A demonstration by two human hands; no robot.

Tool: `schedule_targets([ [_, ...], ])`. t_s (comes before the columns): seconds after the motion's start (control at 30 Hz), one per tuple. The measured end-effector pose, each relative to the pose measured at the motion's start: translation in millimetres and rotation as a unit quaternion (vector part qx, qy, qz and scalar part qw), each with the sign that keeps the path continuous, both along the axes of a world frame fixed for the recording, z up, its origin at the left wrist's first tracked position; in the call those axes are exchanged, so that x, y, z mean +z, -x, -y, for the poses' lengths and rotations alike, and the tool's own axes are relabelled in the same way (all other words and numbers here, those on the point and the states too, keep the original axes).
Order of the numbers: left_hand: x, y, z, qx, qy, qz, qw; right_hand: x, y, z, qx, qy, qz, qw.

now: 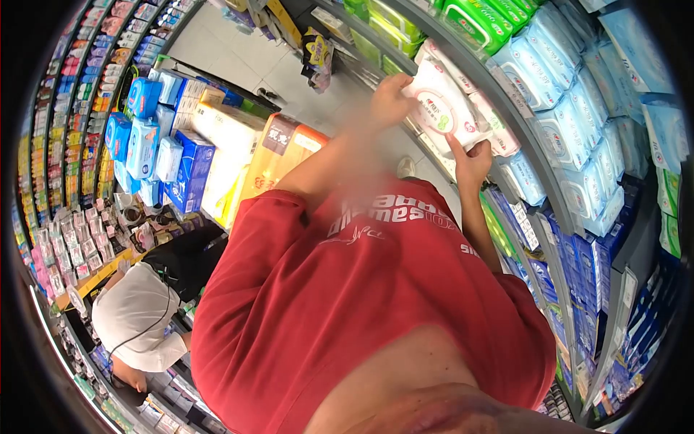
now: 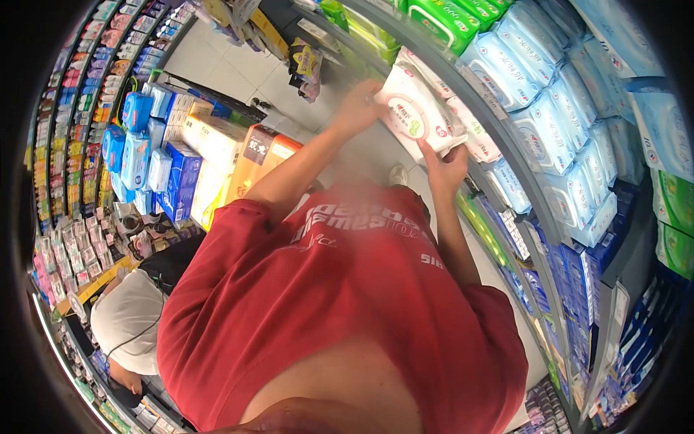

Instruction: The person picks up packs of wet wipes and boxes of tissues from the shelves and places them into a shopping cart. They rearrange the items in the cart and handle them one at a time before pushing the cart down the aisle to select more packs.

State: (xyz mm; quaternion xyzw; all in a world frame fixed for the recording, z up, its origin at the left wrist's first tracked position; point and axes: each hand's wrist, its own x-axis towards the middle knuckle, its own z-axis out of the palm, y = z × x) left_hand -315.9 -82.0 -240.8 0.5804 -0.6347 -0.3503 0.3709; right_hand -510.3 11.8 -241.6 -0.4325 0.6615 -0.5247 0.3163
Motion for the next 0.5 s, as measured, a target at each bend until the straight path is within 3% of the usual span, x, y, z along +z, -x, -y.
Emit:
schedule_targets([
  [0.07, -4, -14, -14, 0.009, -0.005, -0.008, 1.000, -10, -10, -11, 0.048, 0.038, 0.159, 0.985],
  [0.17, 21, -39, -37, 0.028, -0.072, -0.028, 0.997, -17, -15, -21, 0.087, -0.005, 0.175, 0.981],
  [0.23, 31, -63, -50, 0.014, -0.154, -0.107, 0.982, -12, -32, -22, 0.122, -0.006, 0.220, 0.968],
  [0.33, 45, -103, -69, 0.025, -0.100, -0.182, 0.978, -4, -54, -16, 0.194, -0.027, 0.212, 0.957],
  [0.5, 73, -174, -108, 0.121, 0.001, -0.177, 0.977, -7, -113, 3, 0.330, -0.029, 0.233, 0.914],
])
